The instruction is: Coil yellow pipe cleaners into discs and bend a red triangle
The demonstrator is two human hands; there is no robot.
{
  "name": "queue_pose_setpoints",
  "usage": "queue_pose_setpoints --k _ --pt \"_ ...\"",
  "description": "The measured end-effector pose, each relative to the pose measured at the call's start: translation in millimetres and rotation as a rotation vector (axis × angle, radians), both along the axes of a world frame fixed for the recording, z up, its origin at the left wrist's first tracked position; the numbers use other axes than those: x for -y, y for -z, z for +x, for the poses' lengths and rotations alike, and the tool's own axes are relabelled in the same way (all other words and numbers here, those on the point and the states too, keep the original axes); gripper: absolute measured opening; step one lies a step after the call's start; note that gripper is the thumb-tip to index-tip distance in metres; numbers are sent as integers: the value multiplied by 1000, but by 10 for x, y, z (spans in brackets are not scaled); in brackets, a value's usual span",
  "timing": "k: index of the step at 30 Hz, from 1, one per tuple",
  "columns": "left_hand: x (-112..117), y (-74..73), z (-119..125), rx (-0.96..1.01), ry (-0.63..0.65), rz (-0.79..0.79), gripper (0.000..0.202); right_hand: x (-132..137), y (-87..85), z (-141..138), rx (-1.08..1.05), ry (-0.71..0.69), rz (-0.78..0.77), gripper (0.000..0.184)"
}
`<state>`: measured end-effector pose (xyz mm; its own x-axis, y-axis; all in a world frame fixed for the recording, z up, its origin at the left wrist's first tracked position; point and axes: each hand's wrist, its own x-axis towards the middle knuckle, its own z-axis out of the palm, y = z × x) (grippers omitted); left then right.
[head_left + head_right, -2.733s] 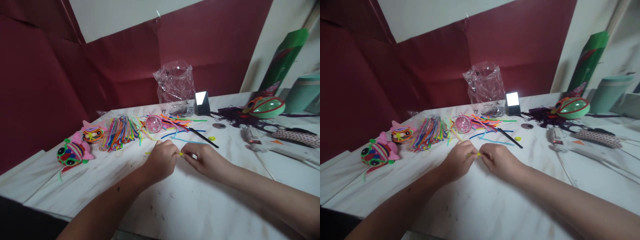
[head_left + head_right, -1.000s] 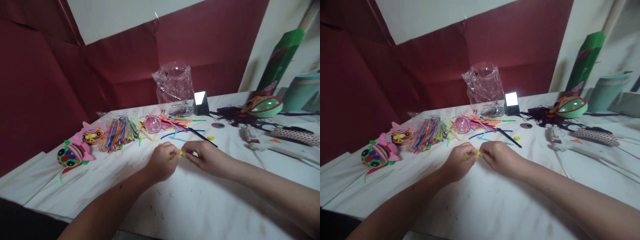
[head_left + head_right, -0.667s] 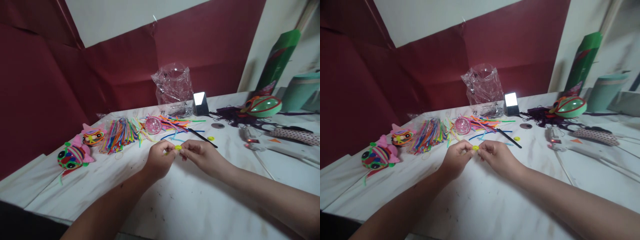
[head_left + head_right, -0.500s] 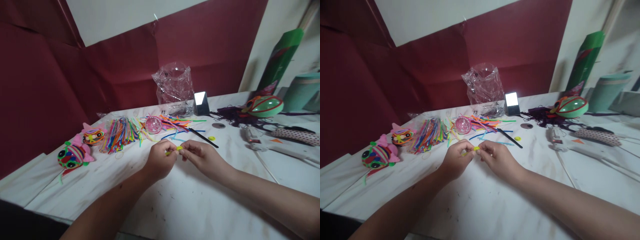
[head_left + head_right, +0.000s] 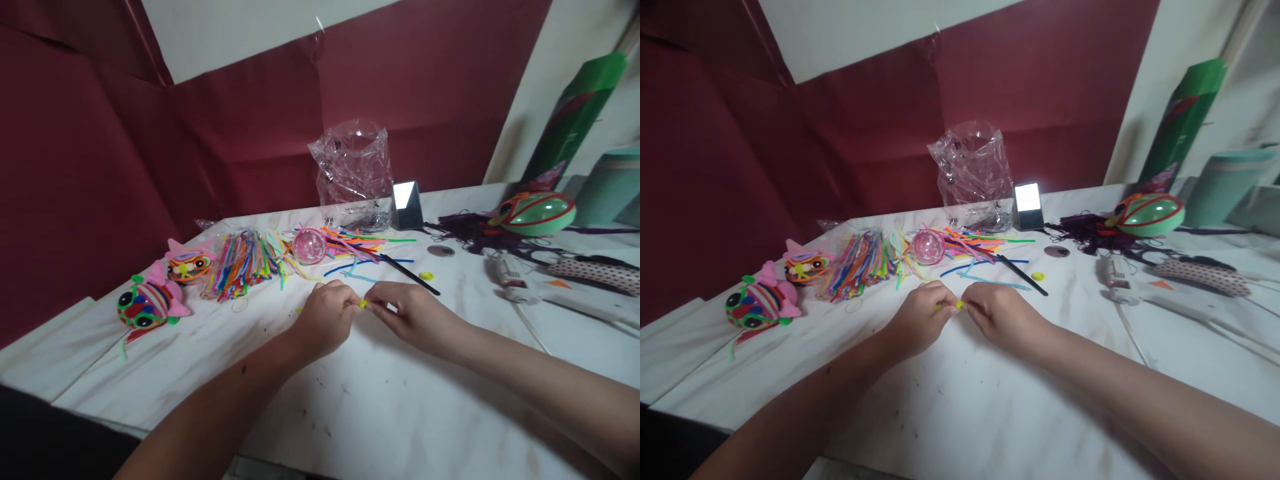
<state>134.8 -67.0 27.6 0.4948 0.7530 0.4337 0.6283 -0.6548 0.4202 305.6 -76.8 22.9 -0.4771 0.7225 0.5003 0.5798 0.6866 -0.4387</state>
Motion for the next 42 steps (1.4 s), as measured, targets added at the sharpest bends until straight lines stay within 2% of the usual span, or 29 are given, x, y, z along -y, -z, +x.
queue_pose_setpoints --k 4,7,10,13,15,17,21,28,32,34,36,40,42 --pt "15 36 12 -101 29 30 12 -12 14 28 113 -36 2 19" --pt "22 21 18 -60 53 12 13 -15 11 19 122 -36 -27 19" --pt "19 -30 13 122 0 -69 11 -23 -11 -7 -56 10 -196 19" --pt "19 -65 13 366 -73 -197 8 -24 -27 -48 -328 -17 -415 20" --pt "30 -60 25 453 -72 -253 9 -10 -23 -77 -447 -40 -467 22" --pt "47 -40 45 458 -59 -264 9 14 -11 -98 -484 -8 -438 22" --pt "62 -13 70 371 -72 -226 9 51 21 -102 -417 62 -324 22" --pt "16 -7 23 144 -27 -13 10 49 7 -65 -229 109 -233 19" --pt "12 6 13 123 0 45 11 46 -12 -47 -95 107 -71 15" --pt "21 -12 13 130 17 47 10 42 -7 -47 -104 107 -59 15" --pt "31 -46 12 170 4 3 10 30 5 -55 -177 96 -133 16" --pt "34 -102 15 347 -53 -198 8 -28 29 -75 -438 -15 -402 15" --pt "25 -104 20 438 -65 -278 7 -55 35 -78 -515 -31 -465 18"
